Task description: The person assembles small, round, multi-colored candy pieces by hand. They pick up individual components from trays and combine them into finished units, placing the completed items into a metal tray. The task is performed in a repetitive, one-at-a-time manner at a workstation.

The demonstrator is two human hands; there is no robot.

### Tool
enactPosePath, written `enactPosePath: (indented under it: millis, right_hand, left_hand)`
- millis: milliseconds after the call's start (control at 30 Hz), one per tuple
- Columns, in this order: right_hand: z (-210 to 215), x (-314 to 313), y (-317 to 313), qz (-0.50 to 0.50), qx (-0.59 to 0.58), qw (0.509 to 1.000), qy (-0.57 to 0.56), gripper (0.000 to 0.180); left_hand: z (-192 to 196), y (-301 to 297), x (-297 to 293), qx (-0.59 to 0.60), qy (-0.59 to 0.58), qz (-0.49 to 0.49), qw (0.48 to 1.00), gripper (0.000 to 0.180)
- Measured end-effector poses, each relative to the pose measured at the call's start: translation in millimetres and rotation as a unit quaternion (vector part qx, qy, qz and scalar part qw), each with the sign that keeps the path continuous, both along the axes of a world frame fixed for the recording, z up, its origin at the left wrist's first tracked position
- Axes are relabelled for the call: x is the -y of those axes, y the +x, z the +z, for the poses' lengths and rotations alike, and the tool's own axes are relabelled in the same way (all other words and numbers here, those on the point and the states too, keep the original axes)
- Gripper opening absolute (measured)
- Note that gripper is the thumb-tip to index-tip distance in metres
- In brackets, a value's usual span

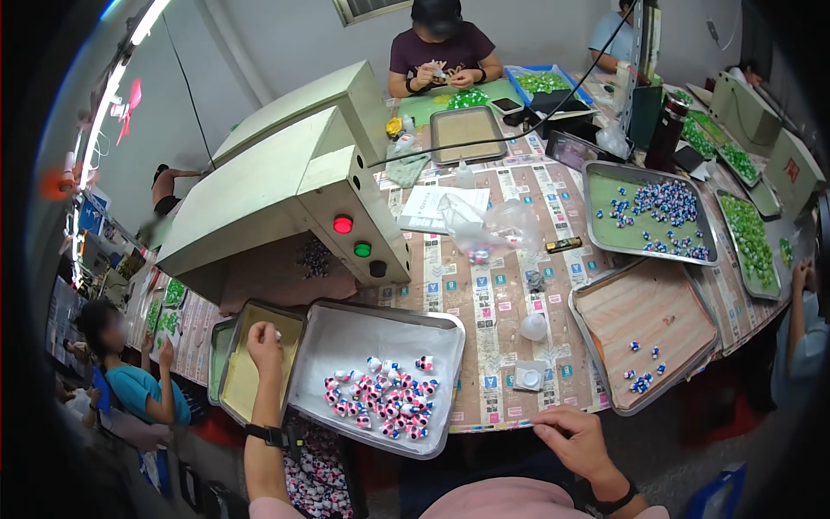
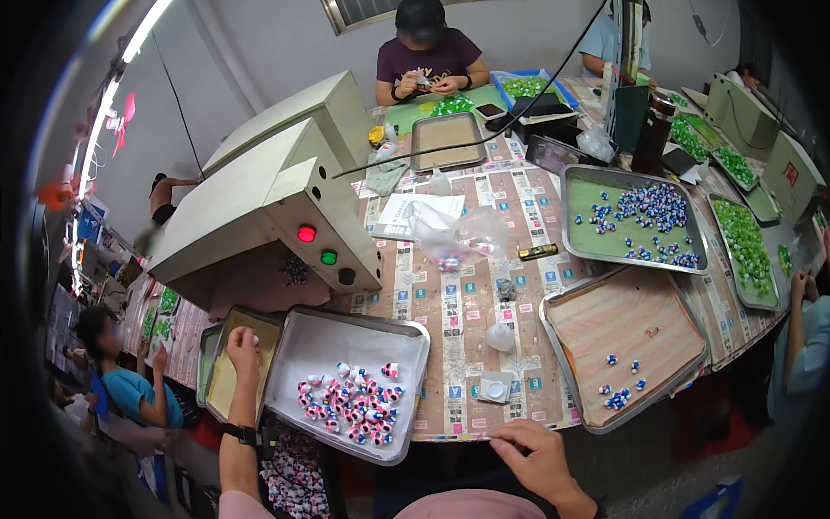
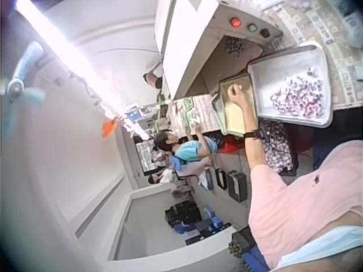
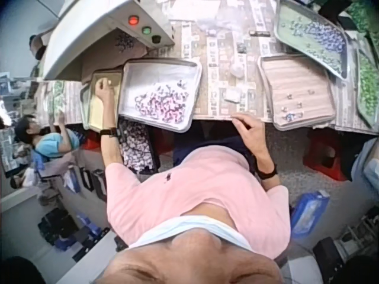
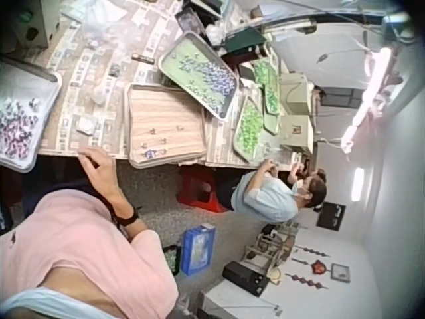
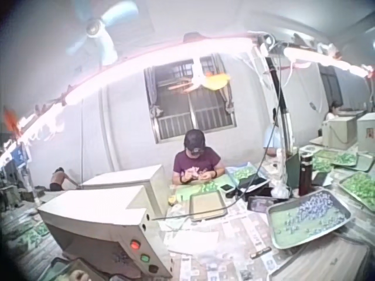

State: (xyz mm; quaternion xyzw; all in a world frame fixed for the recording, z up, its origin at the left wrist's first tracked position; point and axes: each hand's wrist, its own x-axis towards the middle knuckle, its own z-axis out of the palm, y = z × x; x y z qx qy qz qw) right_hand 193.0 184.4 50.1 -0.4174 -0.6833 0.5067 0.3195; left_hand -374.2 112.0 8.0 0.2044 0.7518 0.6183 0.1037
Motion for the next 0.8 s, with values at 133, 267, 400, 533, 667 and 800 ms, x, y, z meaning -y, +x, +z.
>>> enactPosePath:
  millis: [133,267,400,533,667,800]
  right_hand:
    - [-7.5,-10.2,19.5,-0.074,0.025,0.995,0.054,0.013]
    - [-5.5,-31.1,50.2,-0.182,0.093,0.974,0.094,0.012]
    - [-20.4,-55.8,96.4,-0.271,0.178,0.924,0.205,0.017]
    - [-12.6,-67.4,132.7,-0.309,0.229,0.905,0.184,0.023]
    - [-18.6,-70.8,146.2,-0.306,0.277,0.877,0.245,0.021]
    - [-26.8,-75.4,141.0,-0.281,0.294,0.882,0.24,0.02]
  left_hand:
    - [17.0,19.7,15.7,0.415,0.354,-0.069,0.835,0.016]
    - [34.6,94.4,22.1,0.549,0.445,-0.067,0.704,0.032]
    - [39.0,165.3,18.3,0.64,0.408,-0.09,0.645,0.035]
    - [35.9,229.5,25.6,0.726,0.317,-0.19,0.579,0.041]
    - [42.7,292.8,15.2,0.821,0.222,-0.209,0.483,0.037]
    - [45.5,340.4,4.6,0.821,0.126,-0.164,0.532,0.034]
